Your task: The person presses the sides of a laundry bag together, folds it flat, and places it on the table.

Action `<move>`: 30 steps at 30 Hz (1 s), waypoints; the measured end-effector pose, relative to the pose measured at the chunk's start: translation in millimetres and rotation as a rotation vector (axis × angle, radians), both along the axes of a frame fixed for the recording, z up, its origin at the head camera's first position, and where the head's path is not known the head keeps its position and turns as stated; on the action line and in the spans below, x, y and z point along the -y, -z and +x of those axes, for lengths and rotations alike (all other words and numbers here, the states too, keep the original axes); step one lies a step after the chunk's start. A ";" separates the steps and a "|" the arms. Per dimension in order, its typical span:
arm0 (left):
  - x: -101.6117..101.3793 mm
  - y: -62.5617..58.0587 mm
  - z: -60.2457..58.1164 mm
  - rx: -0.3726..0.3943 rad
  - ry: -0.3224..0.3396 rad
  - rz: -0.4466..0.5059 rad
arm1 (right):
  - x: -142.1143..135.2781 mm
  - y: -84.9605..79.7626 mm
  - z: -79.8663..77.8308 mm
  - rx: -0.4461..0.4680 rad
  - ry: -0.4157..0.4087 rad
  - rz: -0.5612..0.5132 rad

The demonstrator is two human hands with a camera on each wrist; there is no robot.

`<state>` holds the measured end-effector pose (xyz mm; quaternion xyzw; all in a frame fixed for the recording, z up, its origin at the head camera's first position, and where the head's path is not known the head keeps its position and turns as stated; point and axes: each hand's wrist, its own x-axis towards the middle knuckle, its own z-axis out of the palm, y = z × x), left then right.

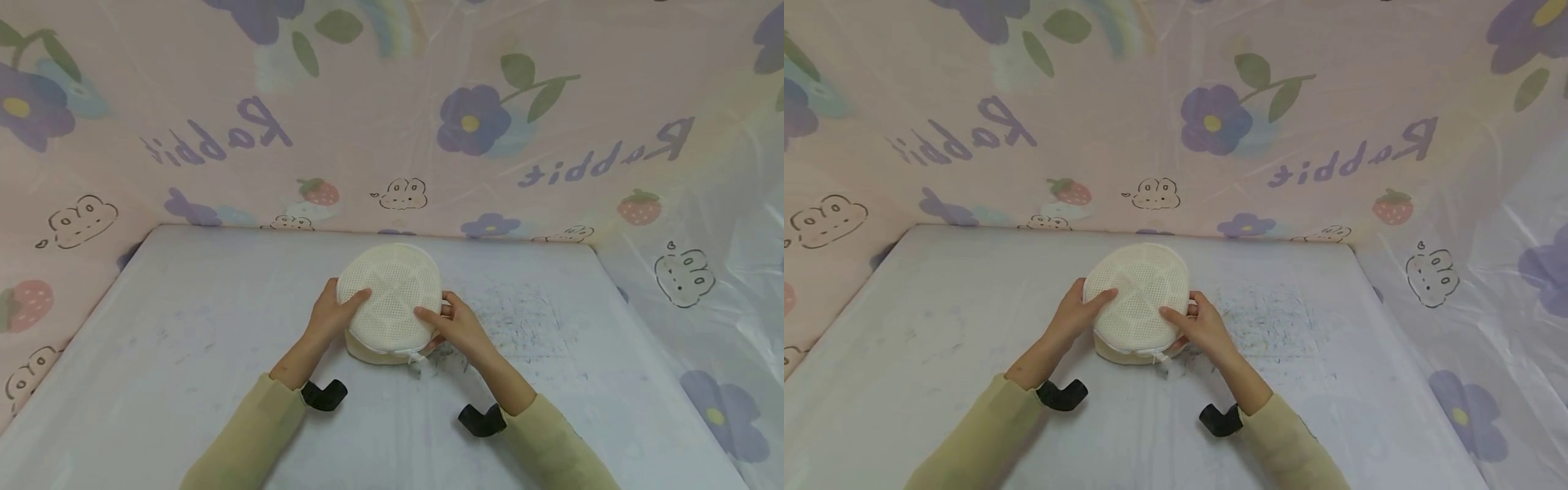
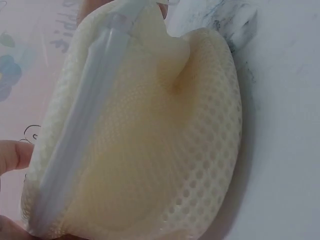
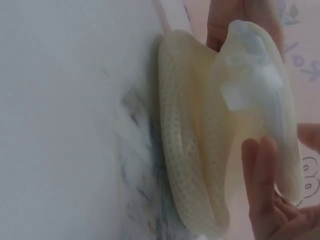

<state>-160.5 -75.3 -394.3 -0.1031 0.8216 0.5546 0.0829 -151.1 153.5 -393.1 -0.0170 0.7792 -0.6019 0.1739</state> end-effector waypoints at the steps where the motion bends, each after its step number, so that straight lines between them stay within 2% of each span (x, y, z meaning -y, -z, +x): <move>1: 0.0 -0.3 0.0 0.005 -0.004 -0.009 | 0.0 -0.2 -0.3 -0.005 0.008 0.007; 7: 1.4 -3.4 1.3 -0.024 -0.026 -0.056 | -3.5 -1.2 -1.3 -0.073 0.053 0.122; 12: 2.9 -5.8 5.7 -0.124 -0.028 -0.097 | -6.6 -1.3 -0.9 -0.173 0.084 0.196; 17: 3.4 -4.3 11.6 -0.287 -0.004 -0.193 | -6.7 -1.1 0.5 -0.350 0.103 0.296; 23: 1.9 -0.9 16.2 -0.549 0.026 -0.353 | -3.5 0.8 1.3 -0.538 0.117 0.358; 27: -0.5 -0.2 16.8 -0.711 0.051 -0.476 | -1.0 1.6 0.3 -0.706 0.091 0.412; 30: -2.1 -0.4 17.5 -0.780 0.082 -0.550 | -0.1 3.3 -0.7 -0.813 0.050 0.463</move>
